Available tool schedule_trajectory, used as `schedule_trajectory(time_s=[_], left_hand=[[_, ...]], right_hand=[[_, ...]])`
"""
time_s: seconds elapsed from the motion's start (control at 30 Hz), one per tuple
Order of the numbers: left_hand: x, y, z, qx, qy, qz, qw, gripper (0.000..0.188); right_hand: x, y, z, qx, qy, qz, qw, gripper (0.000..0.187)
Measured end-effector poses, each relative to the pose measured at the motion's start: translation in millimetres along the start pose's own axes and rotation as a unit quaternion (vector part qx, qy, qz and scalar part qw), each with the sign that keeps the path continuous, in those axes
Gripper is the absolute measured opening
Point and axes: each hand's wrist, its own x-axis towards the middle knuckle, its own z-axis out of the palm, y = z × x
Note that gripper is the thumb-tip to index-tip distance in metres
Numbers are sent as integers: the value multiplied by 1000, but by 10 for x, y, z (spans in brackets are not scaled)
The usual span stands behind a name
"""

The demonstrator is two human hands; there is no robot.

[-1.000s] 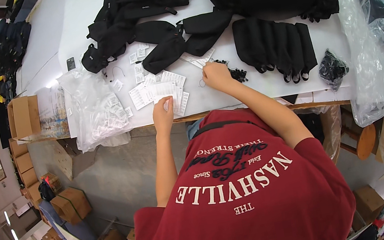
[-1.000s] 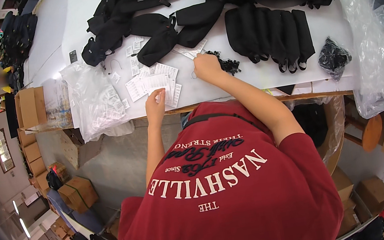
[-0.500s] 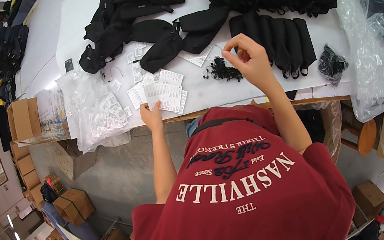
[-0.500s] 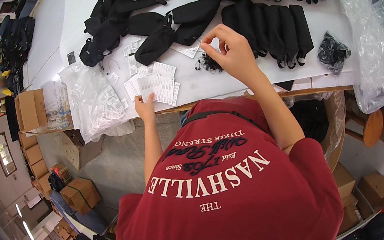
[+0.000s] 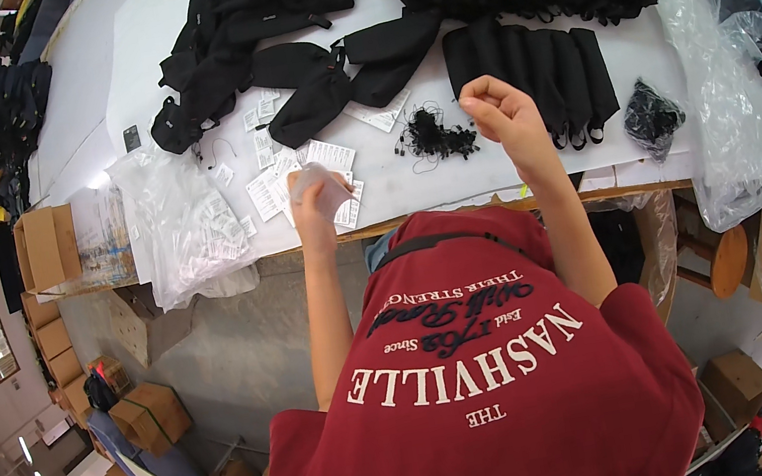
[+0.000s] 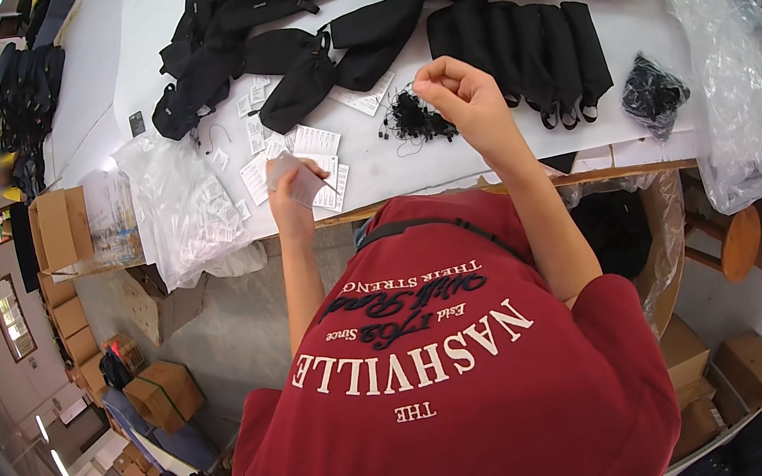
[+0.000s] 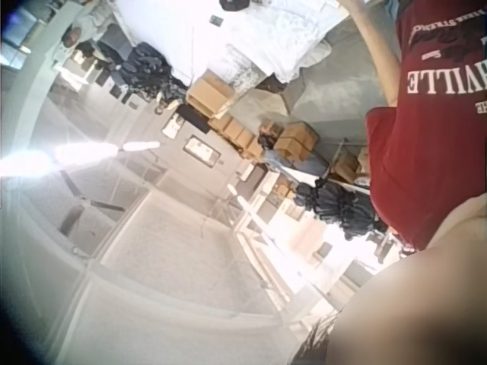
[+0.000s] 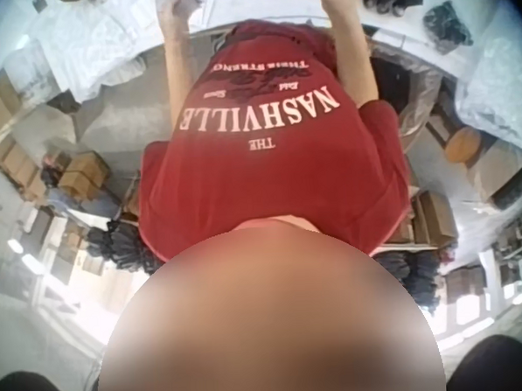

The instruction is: Attaching product tags and barcodes to small black soft-shell pouches at a warehouse workstation.

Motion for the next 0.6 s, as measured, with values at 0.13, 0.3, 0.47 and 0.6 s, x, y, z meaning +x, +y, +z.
schedule_trajectory(time_s=[0.13,0.3,0.47,0.6], left_hand=[[-73,26,404,166,-82,-25,982,31],[-205,58,840,82,-123,14,989,44],[-248,144,1017,150,-91,53,983,17],[-274,93,924,176,-74,75,979,17]], right_hand=[[-90,183,22,-46,13,-34,998,6],[-270,238,242,-205,-8,-85,975,10],[-308,248,329,-310,5,-138,941,12],[-331,228,362,-315,13,-148,937,11]])
